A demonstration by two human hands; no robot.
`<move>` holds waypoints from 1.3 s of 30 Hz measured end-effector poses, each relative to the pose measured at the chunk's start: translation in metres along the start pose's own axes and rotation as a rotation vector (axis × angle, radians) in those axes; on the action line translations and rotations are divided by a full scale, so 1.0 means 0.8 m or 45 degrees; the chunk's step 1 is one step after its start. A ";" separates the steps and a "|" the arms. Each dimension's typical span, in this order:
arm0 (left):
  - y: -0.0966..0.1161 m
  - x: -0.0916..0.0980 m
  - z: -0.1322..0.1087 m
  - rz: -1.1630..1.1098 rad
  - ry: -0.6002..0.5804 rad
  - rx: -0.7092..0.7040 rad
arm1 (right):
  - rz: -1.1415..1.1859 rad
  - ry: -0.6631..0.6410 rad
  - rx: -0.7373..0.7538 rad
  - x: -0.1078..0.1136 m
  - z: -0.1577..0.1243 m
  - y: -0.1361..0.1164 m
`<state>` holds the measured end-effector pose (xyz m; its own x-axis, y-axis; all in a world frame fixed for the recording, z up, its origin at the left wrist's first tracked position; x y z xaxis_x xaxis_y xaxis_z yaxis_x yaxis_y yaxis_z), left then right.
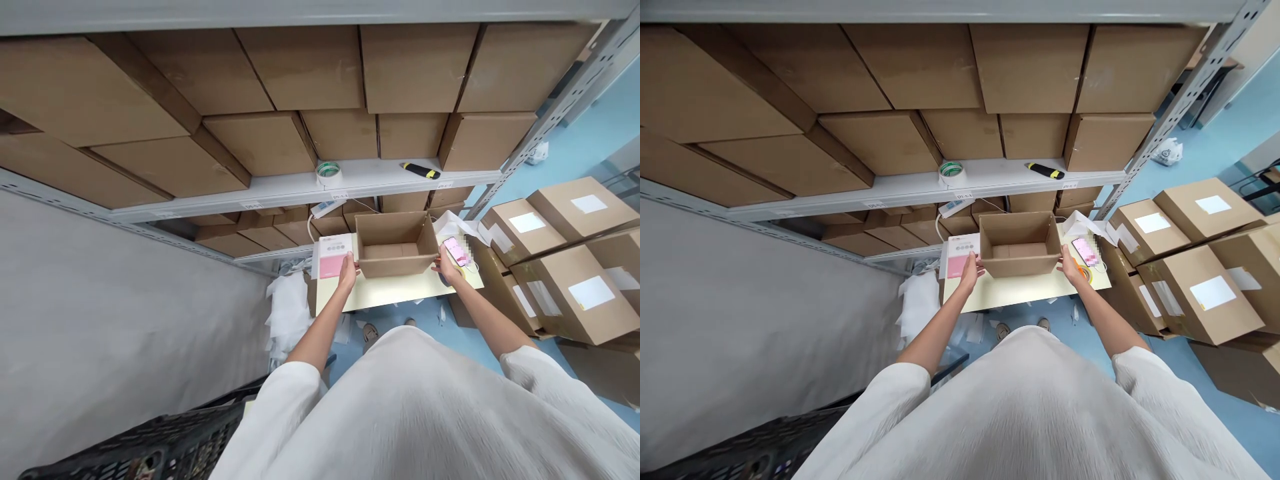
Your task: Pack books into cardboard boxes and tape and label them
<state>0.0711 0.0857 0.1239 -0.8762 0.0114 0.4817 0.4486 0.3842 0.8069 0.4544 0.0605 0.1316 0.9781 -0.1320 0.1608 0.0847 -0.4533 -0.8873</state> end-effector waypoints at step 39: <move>-0.018 0.022 -0.007 0.574 -0.369 -0.583 | -1.458 -0.484 0.446 0.017 0.018 -0.052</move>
<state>0.0499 0.0751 0.1229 -0.5703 0.3479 0.7441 0.7524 -0.1423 0.6432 0.4671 0.0902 0.1648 0.2983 0.4703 0.8306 0.9088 0.1262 -0.3978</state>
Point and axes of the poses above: each hand's wrist, its own z-axis towards the middle knuckle, its own x-axis out of the back of the hand, y = z × x, the point moved 2 cm from there along z, towards the middle knuckle, and after that the axes turned 8 degrees about z, right-handed, at the moved point
